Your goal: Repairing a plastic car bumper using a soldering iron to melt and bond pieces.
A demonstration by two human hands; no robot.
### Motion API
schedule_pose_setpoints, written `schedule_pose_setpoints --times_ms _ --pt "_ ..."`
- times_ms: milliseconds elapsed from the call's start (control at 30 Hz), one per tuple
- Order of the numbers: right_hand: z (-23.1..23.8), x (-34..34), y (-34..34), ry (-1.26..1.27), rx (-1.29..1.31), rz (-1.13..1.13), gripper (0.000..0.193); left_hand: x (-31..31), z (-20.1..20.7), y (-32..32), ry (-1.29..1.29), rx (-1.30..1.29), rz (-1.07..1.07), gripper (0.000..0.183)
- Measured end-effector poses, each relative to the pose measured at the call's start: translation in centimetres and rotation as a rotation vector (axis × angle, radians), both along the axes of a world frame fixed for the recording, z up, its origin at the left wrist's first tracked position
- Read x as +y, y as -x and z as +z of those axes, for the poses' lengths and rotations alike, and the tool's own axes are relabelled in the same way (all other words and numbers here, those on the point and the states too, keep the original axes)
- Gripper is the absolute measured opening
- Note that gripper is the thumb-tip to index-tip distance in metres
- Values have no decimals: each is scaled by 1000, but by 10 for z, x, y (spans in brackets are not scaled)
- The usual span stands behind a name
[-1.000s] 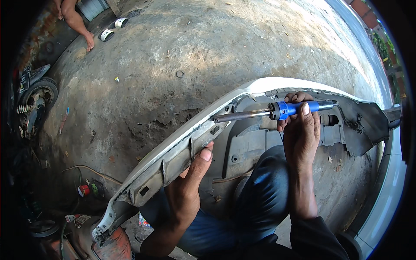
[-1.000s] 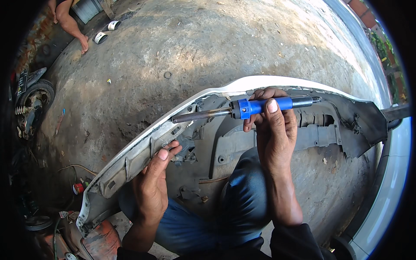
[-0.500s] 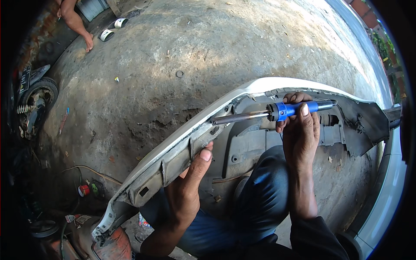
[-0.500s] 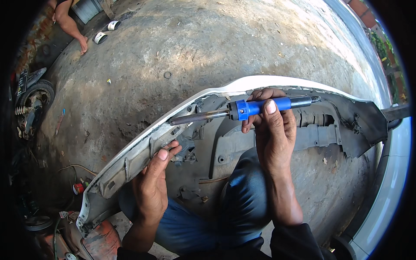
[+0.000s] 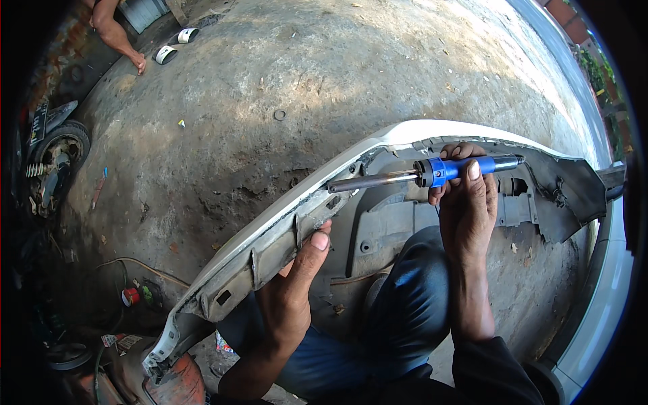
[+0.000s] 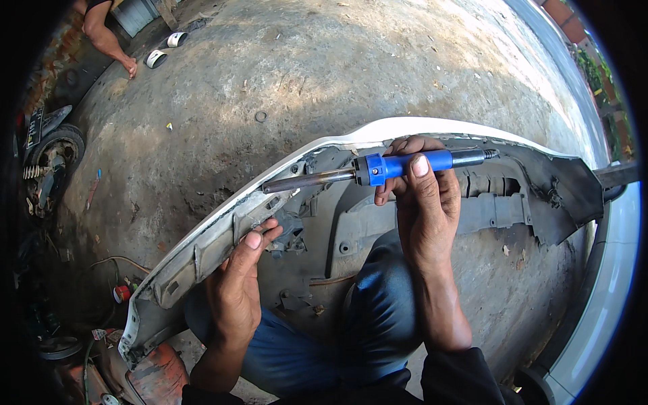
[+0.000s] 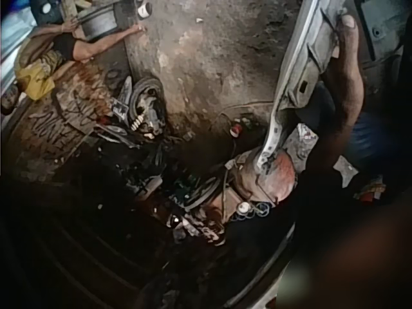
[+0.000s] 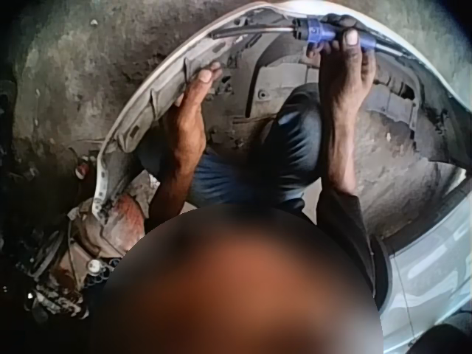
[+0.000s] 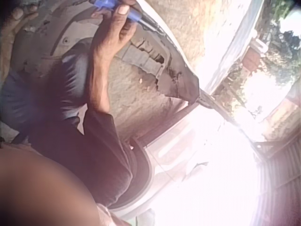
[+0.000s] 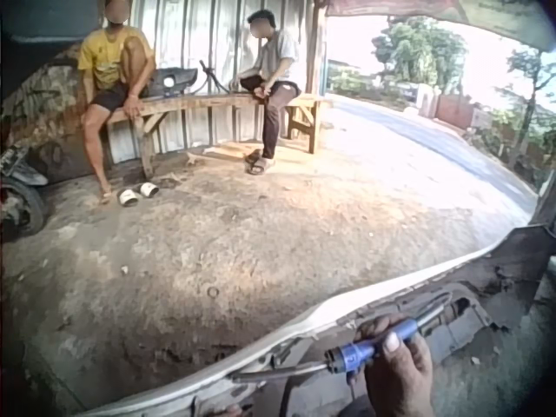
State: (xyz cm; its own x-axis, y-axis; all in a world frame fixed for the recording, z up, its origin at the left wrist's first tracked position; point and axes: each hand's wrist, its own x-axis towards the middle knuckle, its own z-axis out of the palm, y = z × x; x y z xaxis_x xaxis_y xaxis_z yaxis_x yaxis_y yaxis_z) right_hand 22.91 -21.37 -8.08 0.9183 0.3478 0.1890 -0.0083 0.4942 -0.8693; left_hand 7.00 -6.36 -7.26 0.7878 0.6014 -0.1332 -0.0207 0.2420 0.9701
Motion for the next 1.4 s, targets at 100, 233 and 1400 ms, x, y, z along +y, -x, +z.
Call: schedule_pose_setpoints --times_ms 100,233,1400 --pt "0 0 0 -5 0 2 27 0 0 1 10 5 2 30" --pt "2 0 1 -13 5 2 26 0 -1 1 -30 -15 -10 31" --pt "0 0 1 -9 -25 29 27 1 0 -1 79 9 22 29"
